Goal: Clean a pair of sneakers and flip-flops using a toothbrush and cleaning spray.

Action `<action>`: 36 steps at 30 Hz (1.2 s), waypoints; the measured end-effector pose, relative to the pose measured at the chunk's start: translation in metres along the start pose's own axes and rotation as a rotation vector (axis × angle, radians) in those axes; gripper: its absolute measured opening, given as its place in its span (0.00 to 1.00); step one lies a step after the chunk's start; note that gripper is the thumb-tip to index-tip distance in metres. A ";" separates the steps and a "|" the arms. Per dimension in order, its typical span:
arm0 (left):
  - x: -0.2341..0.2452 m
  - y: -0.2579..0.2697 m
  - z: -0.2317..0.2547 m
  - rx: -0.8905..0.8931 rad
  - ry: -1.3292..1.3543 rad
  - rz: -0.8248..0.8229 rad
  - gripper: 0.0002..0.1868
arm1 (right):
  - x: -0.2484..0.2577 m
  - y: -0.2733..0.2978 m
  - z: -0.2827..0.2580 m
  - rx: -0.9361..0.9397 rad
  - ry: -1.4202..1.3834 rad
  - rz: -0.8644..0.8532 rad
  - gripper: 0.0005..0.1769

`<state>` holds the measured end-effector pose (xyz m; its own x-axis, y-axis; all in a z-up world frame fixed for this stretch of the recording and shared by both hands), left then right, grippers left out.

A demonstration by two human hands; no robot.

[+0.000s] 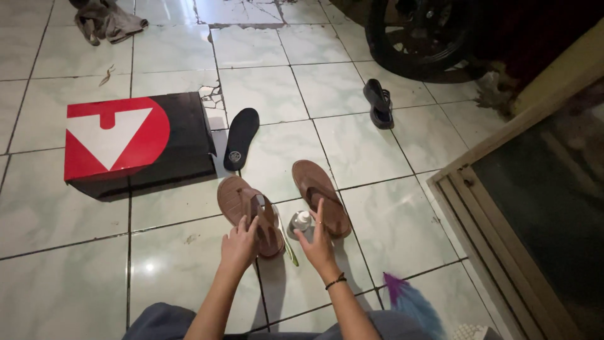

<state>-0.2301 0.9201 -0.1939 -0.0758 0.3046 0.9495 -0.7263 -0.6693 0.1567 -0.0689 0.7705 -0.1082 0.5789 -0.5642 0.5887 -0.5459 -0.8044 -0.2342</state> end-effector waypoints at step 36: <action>-0.059 -0.011 -0.079 0.198 0.055 0.244 0.26 | -0.033 0.003 0.059 -0.167 -0.216 -0.086 0.39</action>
Point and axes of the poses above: each hand's wrist, its own y-axis away from the middle knuckle, its own x-axis out of the back of the hand, z = x × y, the point moved 9 cm from there along -y, towards the middle knuckle, and after that the axes turned 6 degrees about -z, right-handed, at the moved point
